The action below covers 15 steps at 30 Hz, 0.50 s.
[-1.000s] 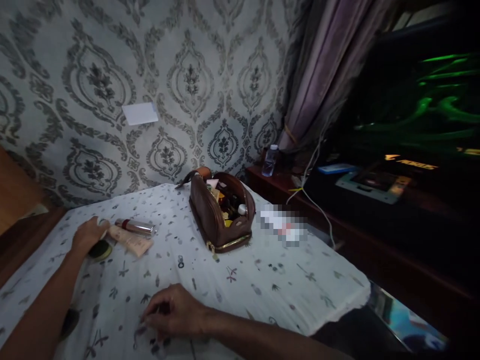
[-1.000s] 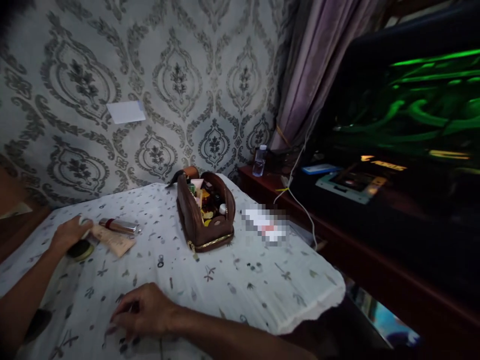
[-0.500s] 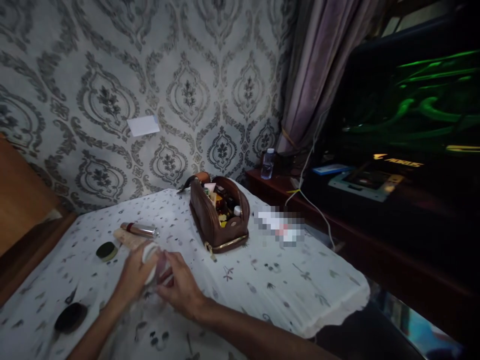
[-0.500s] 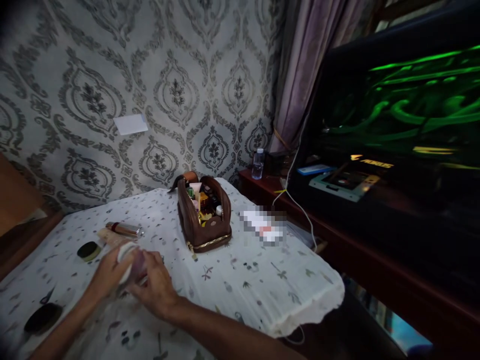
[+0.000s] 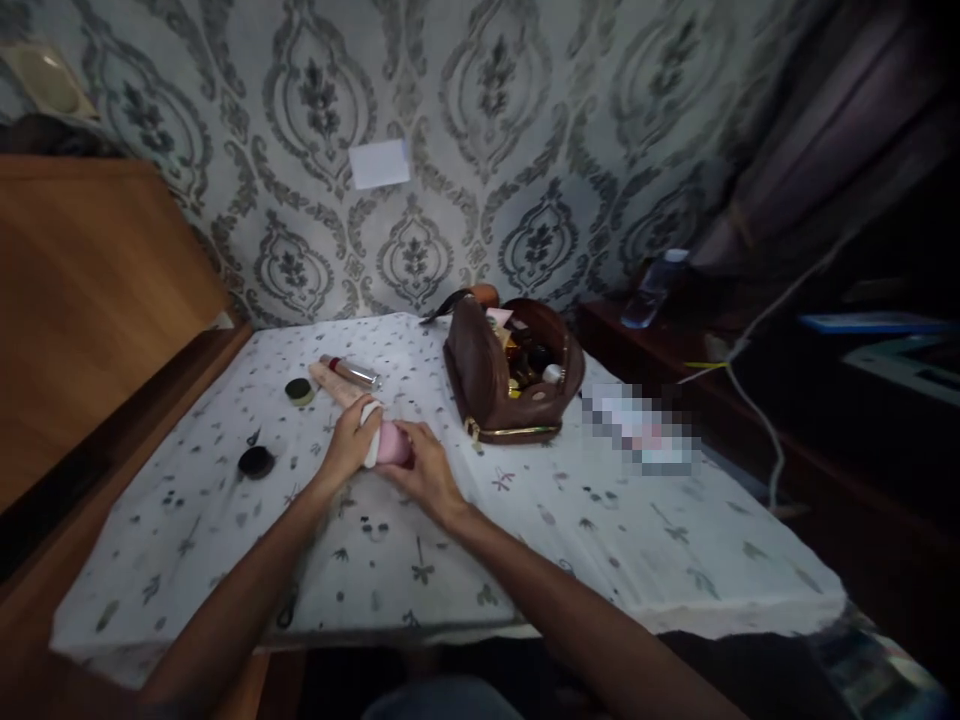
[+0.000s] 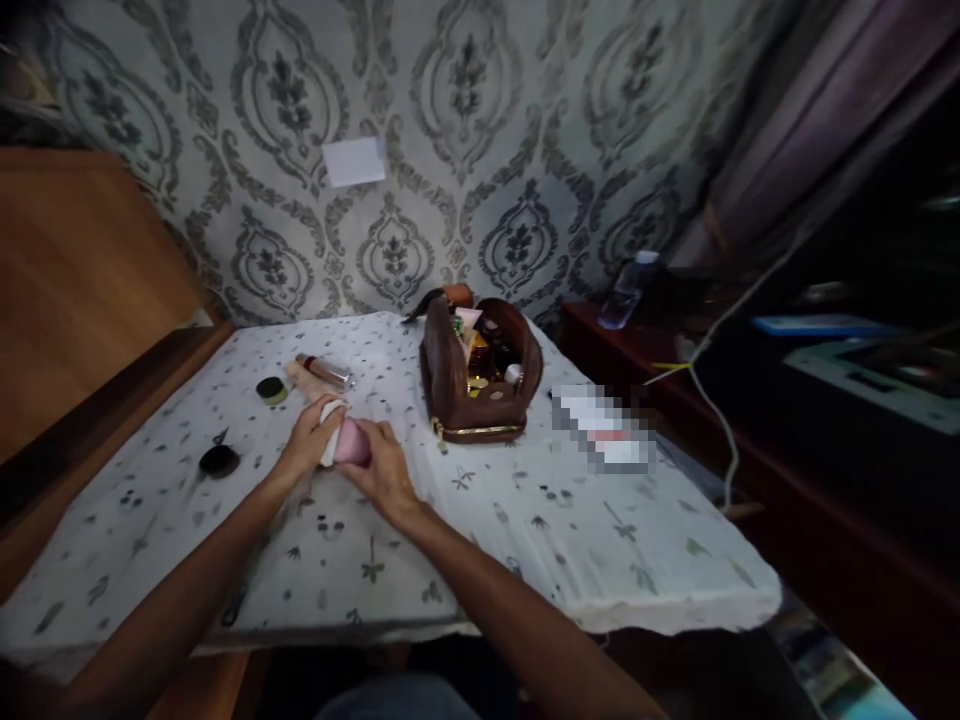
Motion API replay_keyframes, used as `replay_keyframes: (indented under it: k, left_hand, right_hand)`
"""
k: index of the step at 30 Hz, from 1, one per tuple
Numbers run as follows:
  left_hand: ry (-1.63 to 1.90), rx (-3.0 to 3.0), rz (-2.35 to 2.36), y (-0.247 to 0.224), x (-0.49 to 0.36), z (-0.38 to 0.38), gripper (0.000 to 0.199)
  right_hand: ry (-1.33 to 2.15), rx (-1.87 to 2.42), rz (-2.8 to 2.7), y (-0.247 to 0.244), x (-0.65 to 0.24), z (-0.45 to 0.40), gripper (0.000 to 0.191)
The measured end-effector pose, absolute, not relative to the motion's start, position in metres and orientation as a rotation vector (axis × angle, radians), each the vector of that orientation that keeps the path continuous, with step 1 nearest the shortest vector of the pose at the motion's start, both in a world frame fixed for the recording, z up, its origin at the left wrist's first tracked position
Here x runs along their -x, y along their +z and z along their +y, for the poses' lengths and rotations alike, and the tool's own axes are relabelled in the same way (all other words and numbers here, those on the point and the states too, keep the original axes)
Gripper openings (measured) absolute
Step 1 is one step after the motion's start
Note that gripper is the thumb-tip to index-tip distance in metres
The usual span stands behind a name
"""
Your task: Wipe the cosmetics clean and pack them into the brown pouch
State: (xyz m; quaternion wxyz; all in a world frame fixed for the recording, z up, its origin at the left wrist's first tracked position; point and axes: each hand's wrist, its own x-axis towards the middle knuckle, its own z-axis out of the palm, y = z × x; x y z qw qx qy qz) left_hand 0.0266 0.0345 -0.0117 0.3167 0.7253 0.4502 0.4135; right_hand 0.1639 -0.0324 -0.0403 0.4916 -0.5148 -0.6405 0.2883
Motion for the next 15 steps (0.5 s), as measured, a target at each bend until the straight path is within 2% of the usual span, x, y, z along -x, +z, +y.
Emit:
replay_keyframes:
  k: [3, 8, 15]
  left_hand:
    - [1.129, -1.649, 1.127, -0.019, -0.021, 0.038, 0.027]
    - [1.212, -1.178, 0.967, -0.020, -0.020, 0.034, 0.044]
    - [1.065, -1.153, 0.884, -0.021, -0.027, 0.023, 0.069]
  right_hand:
    - [0.814, 1.132, -1.472, -0.047, -0.163, -0.029, 0.058]
    - [1.232, 0.923, -1.206, -0.049, -0.158, -0.025, 0.061]
    - [1.391, 0.839, -0.935, -0.040, -0.156, -0.026, 0.046]
